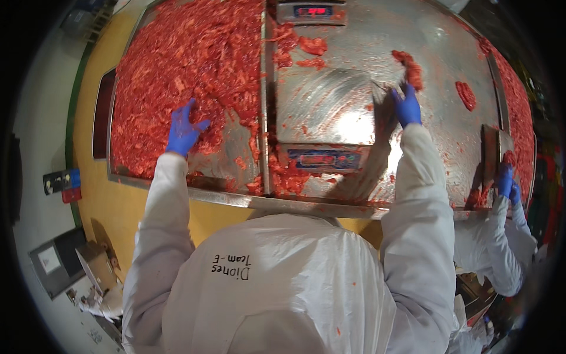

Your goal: The person uses a knife to cut pieces of raw red meat on a metal table. They repeatedly pick up portions of meat, slice them, and place the cut pieces onto a digital scale before moving them aside.

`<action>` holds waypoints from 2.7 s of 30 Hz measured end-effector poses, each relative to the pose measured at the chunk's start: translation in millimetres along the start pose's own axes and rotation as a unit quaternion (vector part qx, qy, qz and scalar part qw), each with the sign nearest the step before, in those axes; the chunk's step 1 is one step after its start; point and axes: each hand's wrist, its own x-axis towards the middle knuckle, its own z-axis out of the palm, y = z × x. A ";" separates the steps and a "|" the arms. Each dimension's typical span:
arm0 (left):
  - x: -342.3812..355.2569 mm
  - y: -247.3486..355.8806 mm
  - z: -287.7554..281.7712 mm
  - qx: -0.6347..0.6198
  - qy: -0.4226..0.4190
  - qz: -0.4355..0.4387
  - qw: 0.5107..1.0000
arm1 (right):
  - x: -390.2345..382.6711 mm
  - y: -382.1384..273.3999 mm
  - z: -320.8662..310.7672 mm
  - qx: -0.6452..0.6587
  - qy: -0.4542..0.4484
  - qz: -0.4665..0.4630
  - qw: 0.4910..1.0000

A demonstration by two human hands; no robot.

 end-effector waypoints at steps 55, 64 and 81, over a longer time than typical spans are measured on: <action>19.9 75.2 -23.0 -0.248 -0.098 0.044 0.963 | -286.8 -49.0 5.7 -0.028 0.028 0.120 0.992; 4.6 192.6 18.8 -0.166 0.034 0.355 0.919 | -237.0 -197.4 -31.8 0.414 -0.188 -0.031 0.890; -15.3 181.1 83.5 -0.092 0.049 0.391 0.915 | -209.6 -186.6 24.2 0.527 -0.445 0.160 0.706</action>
